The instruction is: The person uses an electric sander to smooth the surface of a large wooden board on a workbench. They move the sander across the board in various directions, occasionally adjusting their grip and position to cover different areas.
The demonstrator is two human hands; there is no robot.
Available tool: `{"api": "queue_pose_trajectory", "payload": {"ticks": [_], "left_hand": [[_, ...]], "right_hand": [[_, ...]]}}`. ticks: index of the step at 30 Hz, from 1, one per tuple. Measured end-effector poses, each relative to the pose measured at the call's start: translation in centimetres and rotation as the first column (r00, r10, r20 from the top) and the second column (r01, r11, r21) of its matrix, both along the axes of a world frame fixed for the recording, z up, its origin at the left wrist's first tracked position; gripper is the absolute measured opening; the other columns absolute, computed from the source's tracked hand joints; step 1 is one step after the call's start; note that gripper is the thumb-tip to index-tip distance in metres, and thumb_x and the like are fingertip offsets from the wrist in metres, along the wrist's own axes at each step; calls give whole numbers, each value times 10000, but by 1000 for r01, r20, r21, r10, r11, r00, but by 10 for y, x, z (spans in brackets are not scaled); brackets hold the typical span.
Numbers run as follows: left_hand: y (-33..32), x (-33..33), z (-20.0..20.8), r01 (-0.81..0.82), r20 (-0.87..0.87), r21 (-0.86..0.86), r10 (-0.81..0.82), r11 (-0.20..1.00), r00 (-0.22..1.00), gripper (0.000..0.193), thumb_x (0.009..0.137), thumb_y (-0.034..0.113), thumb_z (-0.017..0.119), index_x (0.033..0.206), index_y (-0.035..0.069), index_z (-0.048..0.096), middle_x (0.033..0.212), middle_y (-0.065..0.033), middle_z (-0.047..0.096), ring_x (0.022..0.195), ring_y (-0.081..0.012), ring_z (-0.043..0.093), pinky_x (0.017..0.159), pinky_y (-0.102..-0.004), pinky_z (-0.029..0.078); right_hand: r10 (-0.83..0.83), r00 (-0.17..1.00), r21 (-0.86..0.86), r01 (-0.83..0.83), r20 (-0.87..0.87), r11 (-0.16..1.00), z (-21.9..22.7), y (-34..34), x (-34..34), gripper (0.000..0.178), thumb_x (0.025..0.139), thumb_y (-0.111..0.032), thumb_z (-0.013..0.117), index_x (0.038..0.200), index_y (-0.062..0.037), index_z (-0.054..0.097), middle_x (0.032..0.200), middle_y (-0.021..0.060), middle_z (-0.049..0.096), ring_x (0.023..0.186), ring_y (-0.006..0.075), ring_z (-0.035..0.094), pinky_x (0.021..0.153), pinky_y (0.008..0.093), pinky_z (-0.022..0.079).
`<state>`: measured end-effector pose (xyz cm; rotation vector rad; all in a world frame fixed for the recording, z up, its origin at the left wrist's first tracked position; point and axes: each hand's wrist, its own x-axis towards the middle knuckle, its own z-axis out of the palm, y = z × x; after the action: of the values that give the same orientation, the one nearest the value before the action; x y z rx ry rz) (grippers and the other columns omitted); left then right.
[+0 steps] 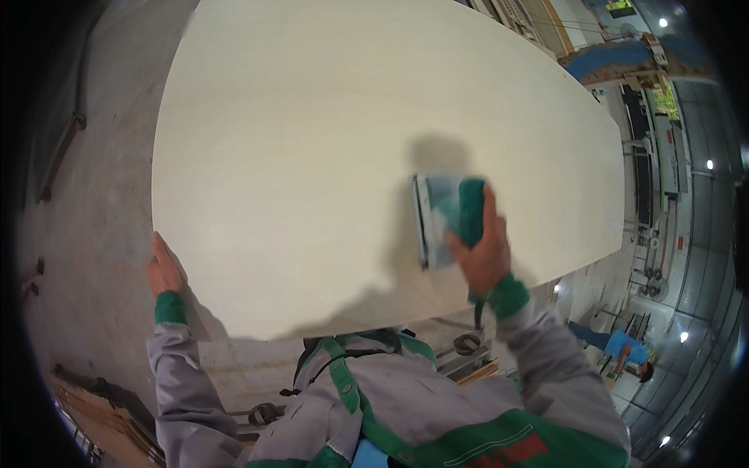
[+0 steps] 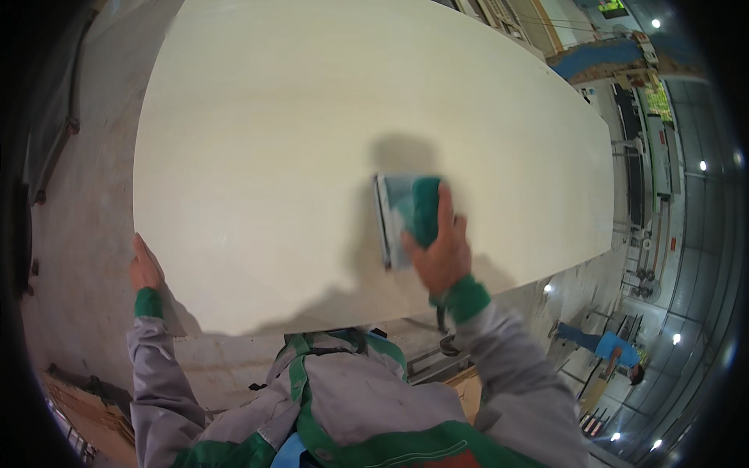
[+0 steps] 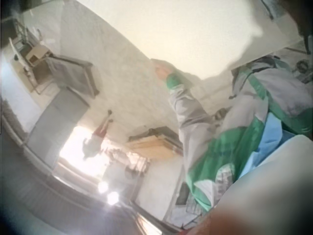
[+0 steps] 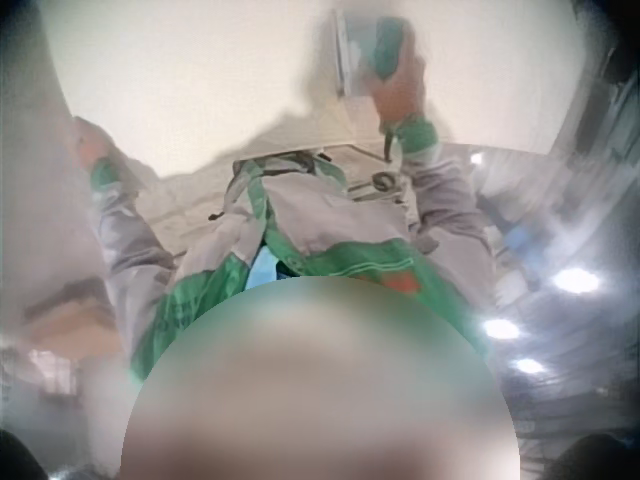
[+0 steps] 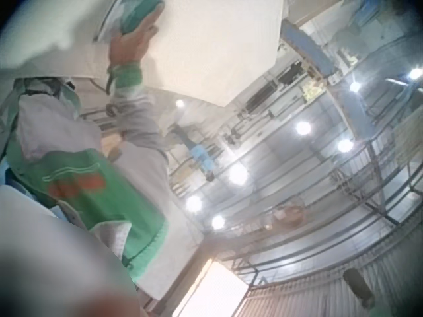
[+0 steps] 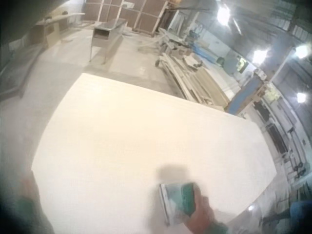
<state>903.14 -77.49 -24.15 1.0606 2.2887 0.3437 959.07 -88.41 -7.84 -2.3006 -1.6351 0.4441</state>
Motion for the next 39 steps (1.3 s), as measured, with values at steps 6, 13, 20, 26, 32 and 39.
{"api": "queue_pose_trajectory", "payload": {"ticks": [6,13,20,26,32,39], "left_hand": [[-5,11,7,-52,-9,-35,52,998,999,991,1013,753,262,1053,-132,704,973,-314,722,982,-430,699,885,-469,508],[-9,9,10,-45,-88,-27,42,999,995,920,1046,687,253,1038,-111,711,984,-326,716,946,-474,692,834,-488,516],[-2,23,20,-106,-53,-181,98,978,994,814,1069,616,308,1031,-79,730,994,-326,715,973,-512,676,882,-531,511],[-4,43,37,-100,10,-203,104,974,994,908,1026,709,219,1339,-37,630,1310,-306,645,1283,-446,589,1135,-512,411],[-11,23,38,110,251,-121,-77,987,965,901,1041,674,219,1273,-80,655,1270,-320,657,1213,-458,624,1073,-508,454],[-19,6,27,287,337,-16,-265,958,903,838,1075,603,207,1282,-94,624,1263,-330,651,1191,-476,623,1071,-519,450]], "right_hand": [[59,976,3,-61,211,998,-9,274,76,1057,814,-442,792,1637,-129,207,1239,324,642,1131,480,640,1019,512,502],[98,934,215,-179,343,960,-15,478,39,880,830,-469,762,1537,-98,392,1335,231,651,1227,407,629,1056,451,498],[373,891,10,-389,260,921,-30,524,-53,1029,786,-519,789,1625,-180,299,1385,239,632,1275,396,613,1081,436,482],[386,922,180,-380,0,907,-48,425,-128,1050,785,-192,798,1652,-252,209,1273,211,703,1119,404,697,998,481,552],[254,967,98,-253,-4,963,-37,229,-182,1101,771,-141,794,1659,-291,161,1293,324,579,1178,507,603,1021,537,506],[110,993,-94,-114,-45,989,-4,-28,-240,1016,772,-245,774,1639,-153,251,1380,301,563,1189,488,599,1007,538,503]]}}
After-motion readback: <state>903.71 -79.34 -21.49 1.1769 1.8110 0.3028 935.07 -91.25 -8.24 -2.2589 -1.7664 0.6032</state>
